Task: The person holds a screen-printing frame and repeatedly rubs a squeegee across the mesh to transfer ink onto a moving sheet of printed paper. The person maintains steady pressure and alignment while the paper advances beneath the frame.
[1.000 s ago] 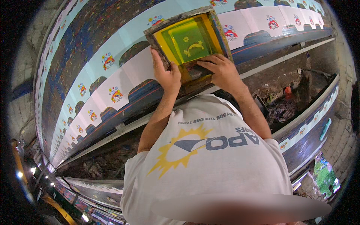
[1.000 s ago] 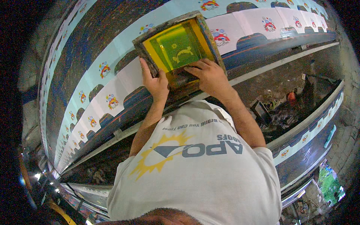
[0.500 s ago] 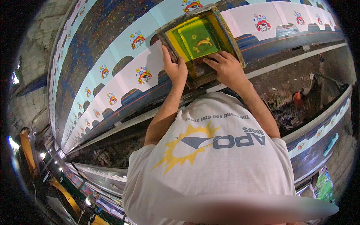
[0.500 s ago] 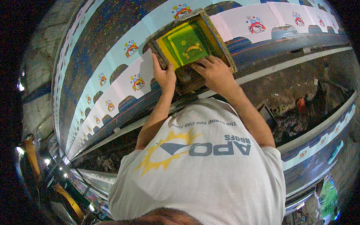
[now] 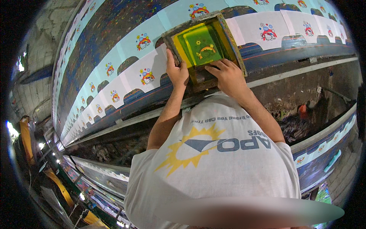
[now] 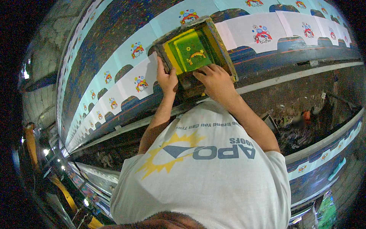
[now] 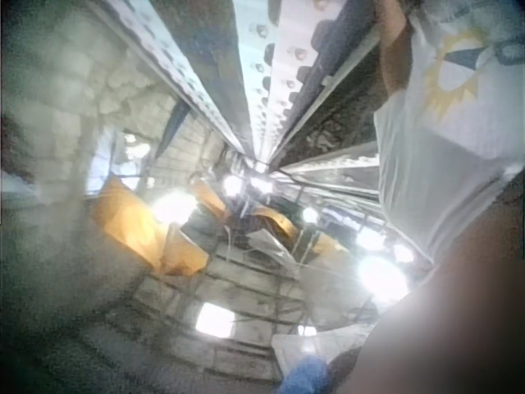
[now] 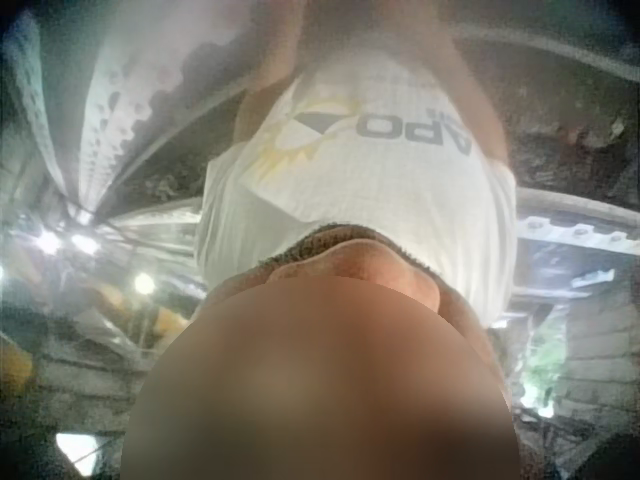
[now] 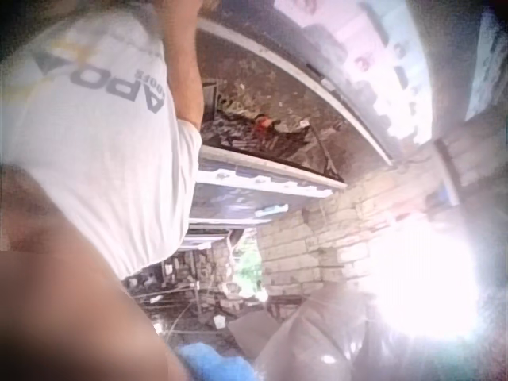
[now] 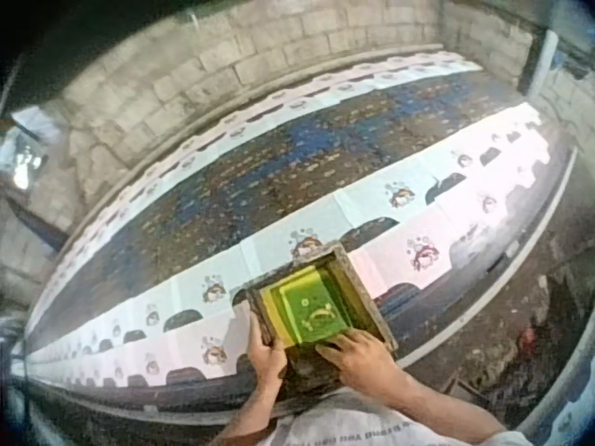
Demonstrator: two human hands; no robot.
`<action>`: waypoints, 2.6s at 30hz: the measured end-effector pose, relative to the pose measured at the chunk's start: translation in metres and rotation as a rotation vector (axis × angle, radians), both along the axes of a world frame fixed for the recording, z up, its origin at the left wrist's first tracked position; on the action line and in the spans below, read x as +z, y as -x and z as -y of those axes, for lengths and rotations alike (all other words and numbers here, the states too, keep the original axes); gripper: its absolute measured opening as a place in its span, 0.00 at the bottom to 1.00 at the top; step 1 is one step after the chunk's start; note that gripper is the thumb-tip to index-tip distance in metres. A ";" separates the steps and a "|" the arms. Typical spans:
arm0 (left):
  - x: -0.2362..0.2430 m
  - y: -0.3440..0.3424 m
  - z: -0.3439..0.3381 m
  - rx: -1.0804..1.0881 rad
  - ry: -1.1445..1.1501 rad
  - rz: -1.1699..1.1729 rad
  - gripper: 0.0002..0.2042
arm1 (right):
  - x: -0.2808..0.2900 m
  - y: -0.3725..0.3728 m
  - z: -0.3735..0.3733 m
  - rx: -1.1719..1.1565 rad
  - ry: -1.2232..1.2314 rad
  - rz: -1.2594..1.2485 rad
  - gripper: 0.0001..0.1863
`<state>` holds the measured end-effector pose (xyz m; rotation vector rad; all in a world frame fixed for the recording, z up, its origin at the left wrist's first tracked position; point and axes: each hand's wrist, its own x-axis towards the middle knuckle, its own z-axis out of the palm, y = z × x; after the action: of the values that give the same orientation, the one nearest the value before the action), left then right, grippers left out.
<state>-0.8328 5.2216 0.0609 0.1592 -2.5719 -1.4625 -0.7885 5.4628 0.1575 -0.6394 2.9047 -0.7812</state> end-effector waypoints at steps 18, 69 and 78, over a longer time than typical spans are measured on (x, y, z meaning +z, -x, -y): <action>0.006 0.000 -0.005 -0.022 0.113 -0.034 0.43 | -0.015 0.116 0.020 -0.042 -0.028 -0.166 0.27; 0.019 0.030 -0.225 -0.016 -0.032 -0.217 0.42 | 0.011 0.021 -0.201 -0.131 -0.010 -0.147 0.32; 0.018 0.044 -0.281 0.016 -0.023 -0.005 0.42 | 0.000 0.036 -0.265 -0.060 -0.016 -0.124 0.33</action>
<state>-0.8770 5.5028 0.0791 0.1782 -2.5450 -1.4852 -0.8248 5.7273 0.1571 -0.6225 3.0522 -0.7496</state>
